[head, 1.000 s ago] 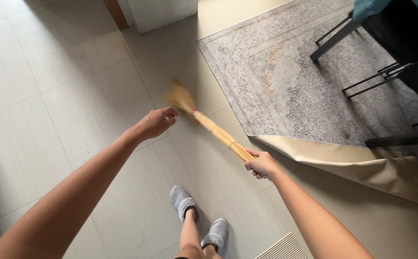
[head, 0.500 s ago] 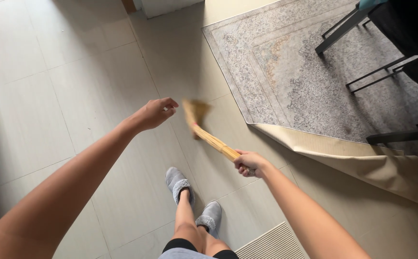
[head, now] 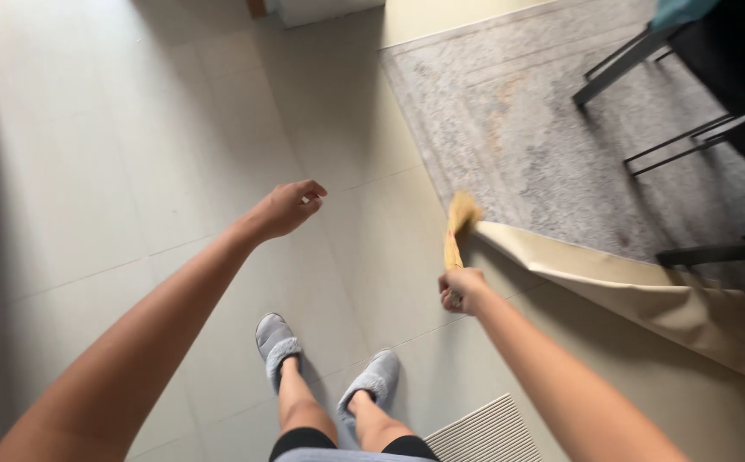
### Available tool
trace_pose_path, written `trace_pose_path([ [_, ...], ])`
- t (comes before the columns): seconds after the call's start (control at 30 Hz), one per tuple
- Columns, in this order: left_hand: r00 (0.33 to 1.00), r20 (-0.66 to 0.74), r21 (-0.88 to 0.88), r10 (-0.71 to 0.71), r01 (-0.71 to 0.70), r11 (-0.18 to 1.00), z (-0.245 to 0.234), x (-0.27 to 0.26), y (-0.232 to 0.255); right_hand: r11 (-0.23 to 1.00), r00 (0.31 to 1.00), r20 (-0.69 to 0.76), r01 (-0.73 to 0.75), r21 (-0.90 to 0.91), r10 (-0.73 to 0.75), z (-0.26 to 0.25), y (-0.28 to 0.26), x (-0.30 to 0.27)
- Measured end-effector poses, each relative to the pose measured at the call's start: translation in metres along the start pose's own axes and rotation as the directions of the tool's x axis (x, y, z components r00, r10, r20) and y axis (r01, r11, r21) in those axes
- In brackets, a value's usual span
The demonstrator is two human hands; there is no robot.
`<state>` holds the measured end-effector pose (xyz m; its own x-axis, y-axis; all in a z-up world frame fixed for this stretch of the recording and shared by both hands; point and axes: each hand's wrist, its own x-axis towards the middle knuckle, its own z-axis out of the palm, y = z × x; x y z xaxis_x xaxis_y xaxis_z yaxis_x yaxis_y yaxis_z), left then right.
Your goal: Sweep the floor of the house using a hand broom.
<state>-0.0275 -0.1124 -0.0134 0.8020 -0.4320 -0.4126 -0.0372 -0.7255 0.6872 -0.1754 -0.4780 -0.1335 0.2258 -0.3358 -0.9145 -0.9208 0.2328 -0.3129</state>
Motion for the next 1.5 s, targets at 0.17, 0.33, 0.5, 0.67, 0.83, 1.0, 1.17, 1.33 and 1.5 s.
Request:
trace_pose_path([
  [0.17, 0.997, -0.001, -0.03, -0.078, 0.078, 0.997, -0.015, -0.025, -0.05, 0.969, 0.931, 0.271, -0.245, -0.036, 0.246, 0.068, 0.023, 0.041],
  [0.33, 0.994, 0.006, -0.032, -0.114, 0.114, 0.993, -0.049, -0.037, -0.098, 0.954, 0.815, 0.522, -0.3, 0.007, 0.253, 0.17, 0.005, -0.038],
  [0.5, 0.991, 0.028, 0.03, -0.133, 0.132, 0.991, -0.112, -0.044, -0.13, 0.992, 0.813, 0.572, -0.124, -0.008, 0.106, 0.174, -0.051, -0.049],
  [0.67, 0.994, -0.022, 0.041, -0.105, 0.106, 0.994, -0.151, -0.032, -0.169, 0.997, 0.904, 0.426, 0.056, -0.045, -0.031, 0.169, -0.083, -0.086],
  [0.83, 0.992, -0.008, 0.033, -0.123, 0.124, 0.992, -0.157, -0.022, -0.199, 0.994, 0.987, 0.138, 0.069, 0.081, -0.079, 0.239, -0.048, -0.059],
  [1.0, 0.985, 0.029, -0.004, -0.168, 0.168, 0.986, -0.187, -0.033, -0.194, 0.995, 0.947, 0.309, -0.095, 0.009, 0.087, 0.295, -0.05, -0.042],
  [1.17, 0.99, 0.002, 0.043, -0.143, 0.143, 0.989, -0.201, -0.025, -0.221, 0.997, 0.919, 0.389, -0.048, -0.059, 0.067, 0.309, -0.085, -0.069],
  [1.33, 0.991, -0.003, 0.058, -0.137, 0.137, 0.989, -0.214, -0.01, -0.211, 0.993, 0.912, 0.405, 0.099, -0.071, -0.062, 0.277, -0.133, -0.085],
  [1.5, 0.992, -0.021, 0.018, -0.122, 0.123, 0.992, -0.223, 0.018, -0.193, 0.966, 0.966, 0.035, 0.258, -0.012, -0.257, 0.261, -0.155, -0.093],
])
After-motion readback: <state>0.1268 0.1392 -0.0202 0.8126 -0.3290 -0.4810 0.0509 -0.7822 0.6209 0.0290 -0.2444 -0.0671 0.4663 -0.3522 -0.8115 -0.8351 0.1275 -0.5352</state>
